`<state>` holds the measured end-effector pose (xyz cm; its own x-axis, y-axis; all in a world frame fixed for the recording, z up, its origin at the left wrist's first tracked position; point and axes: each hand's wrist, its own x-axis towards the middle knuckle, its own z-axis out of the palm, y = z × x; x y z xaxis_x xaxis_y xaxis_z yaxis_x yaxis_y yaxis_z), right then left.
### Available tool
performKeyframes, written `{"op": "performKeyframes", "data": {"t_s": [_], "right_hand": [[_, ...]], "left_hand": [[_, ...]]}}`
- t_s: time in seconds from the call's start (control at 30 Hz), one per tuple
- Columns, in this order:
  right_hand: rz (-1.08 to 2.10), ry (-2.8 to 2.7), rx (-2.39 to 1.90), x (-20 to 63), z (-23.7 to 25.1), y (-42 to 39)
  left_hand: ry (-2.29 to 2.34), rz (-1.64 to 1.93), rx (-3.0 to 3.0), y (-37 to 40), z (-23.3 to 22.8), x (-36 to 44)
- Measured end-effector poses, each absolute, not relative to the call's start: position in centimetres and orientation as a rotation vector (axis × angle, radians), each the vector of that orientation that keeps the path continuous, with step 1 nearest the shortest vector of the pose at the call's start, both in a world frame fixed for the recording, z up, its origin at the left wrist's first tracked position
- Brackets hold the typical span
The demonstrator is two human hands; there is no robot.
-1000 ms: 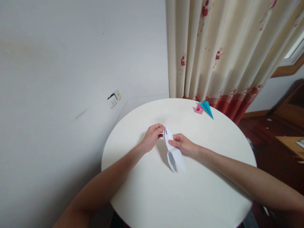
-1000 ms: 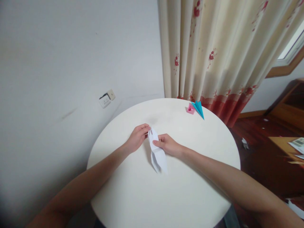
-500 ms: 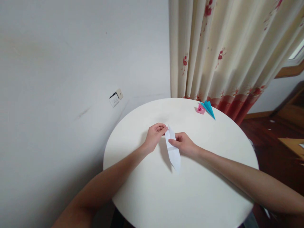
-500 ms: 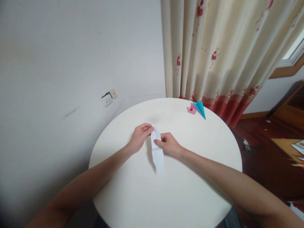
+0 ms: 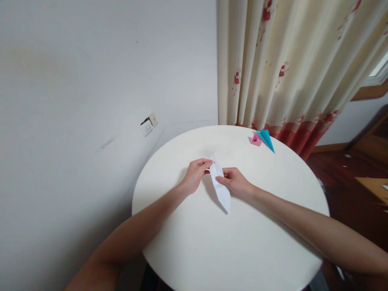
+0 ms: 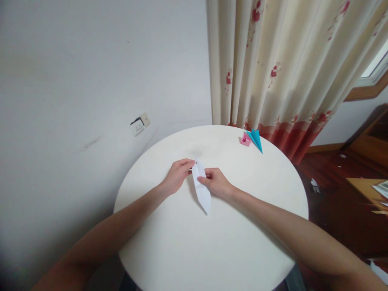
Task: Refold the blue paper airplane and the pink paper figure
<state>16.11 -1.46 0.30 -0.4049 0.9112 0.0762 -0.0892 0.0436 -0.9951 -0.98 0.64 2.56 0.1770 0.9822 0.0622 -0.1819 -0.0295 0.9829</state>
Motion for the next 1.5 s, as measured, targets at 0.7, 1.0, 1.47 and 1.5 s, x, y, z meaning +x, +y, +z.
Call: {"op": "performKeyframes", "data": {"t_s": [0.7, 1.0, 1.47, 1.5], "right_hand": [[1.398, -1.203, -0.832, 16.8, -0.7, -0.2], [1.438, -1.174, -0.771, 16.1, -0.3, -0.9], [1.246, -1.124, -0.848, 15.6, -1.1, -0.8], [1.191, -1.151, -0.874, 15.7, -1.1, -0.7]], "left_hand": [[0.85, 1.017, 1.393, -0.5, 1.2, 0.5], [0.79, 1.018, 1.39, -0.9, 1.2, 0.8], [0.827, 1.148, 1.446, -0.5, 0.6, 1.0], [0.837, 1.163, 1.441, -0.5, 0.5, 1.0]]}}
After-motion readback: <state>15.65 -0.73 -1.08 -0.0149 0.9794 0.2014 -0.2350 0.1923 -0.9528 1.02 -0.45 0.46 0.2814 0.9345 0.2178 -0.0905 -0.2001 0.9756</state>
